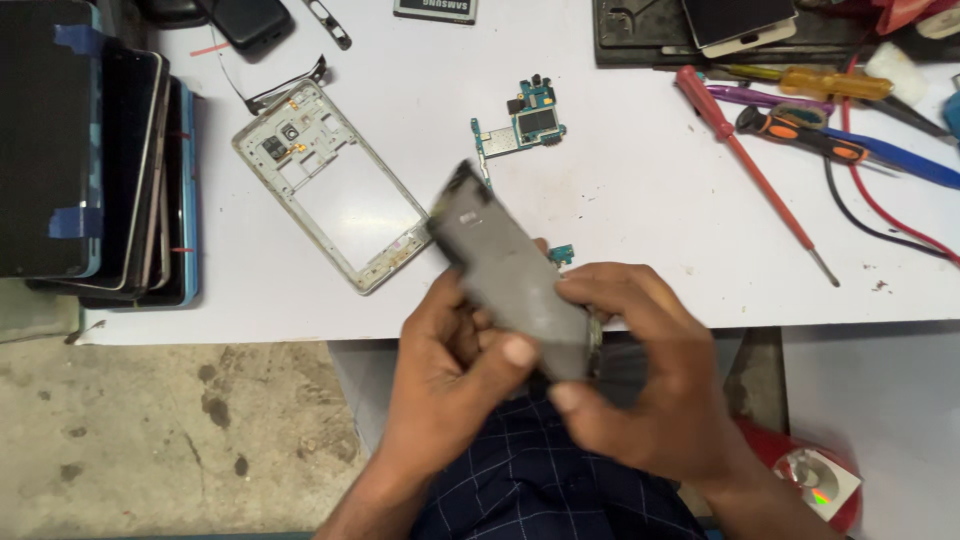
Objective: The person disassembles a white smartphone on a workbench. They remove the back cover, detach the motherboard and battery, and separate the screen assembly from the frame using a red screwdriver. The components are laid out on the table.
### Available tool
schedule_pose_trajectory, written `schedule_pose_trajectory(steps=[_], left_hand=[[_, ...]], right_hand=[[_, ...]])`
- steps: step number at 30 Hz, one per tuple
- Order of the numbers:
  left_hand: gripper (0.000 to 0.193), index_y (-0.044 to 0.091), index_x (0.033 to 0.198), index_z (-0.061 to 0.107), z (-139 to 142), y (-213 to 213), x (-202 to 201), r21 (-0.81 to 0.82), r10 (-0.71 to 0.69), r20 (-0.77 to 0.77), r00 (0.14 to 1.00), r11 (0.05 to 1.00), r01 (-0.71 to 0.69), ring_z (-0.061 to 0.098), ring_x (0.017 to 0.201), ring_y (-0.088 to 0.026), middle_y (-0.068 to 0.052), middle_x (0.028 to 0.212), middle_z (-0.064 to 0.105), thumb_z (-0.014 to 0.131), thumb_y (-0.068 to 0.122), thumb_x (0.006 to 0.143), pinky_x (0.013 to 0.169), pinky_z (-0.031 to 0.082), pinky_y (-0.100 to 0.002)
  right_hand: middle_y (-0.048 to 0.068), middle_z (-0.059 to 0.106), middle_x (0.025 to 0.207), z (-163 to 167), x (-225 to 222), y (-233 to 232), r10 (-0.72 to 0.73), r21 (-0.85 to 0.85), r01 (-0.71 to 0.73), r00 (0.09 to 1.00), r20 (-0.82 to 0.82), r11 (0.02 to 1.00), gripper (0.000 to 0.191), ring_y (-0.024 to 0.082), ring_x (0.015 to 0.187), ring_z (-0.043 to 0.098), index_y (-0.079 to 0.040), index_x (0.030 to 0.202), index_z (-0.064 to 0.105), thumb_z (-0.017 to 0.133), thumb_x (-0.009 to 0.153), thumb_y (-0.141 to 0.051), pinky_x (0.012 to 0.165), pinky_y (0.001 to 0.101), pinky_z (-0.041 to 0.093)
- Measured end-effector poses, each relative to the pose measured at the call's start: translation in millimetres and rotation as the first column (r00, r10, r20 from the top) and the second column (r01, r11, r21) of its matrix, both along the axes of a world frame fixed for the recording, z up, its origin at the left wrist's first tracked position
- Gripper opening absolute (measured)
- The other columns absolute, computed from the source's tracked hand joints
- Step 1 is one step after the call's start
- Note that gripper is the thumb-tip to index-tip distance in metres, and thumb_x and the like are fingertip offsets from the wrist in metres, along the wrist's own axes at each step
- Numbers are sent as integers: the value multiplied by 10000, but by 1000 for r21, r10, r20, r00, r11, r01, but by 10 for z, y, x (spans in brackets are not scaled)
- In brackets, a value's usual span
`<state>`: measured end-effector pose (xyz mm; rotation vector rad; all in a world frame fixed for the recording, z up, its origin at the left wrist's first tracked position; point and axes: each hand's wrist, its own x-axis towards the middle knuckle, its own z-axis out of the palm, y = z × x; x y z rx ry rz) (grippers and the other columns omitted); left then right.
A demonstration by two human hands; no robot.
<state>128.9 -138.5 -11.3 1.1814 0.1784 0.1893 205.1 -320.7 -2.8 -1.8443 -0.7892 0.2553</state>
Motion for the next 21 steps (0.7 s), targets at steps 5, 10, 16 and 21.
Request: schedule_pose_trajectory(steps=[5,10,16,21], left_hand=[[349,-97,1248,613,-205,125,-301,55,195,-117,974,980,-190,746,915,-237,-193,1002,749,592,195,1058,814,623,-351],[303,-90,1221,629,-164,372,-542,5,341,-137,930,939,-344,739,843,-251,-188,966,751,580,139,1028,775,631,-371],[289,-105,1224,618,-111,426,-592,-60,382,-165,909,916,-396,715,923,-216,-179,1039,733,569,86,1013,858,607,-324],[286,-80,1180,619,-145,349,-469,-125,261,-194,946,949,-288,738,799,-183,-129,939,735,563,107,972,706,638,-306]], right_hand=[[203,600,1285,155,-9,313,49,-182,3,959,278,983,695,329,1184,608,16,1267,639,865,728,-359,952,419,535],[172,640,1176,148,221,481,-34,-200,119,924,382,973,445,312,1110,635,2,1178,694,818,859,-282,925,413,543],[121,653,969,-89,542,806,-3,-346,240,826,564,907,196,311,914,627,-28,983,722,784,915,-200,790,458,505],[107,662,883,-102,553,775,-14,-411,314,809,588,856,81,299,838,644,-54,893,732,755,909,-130,751,443,507]])
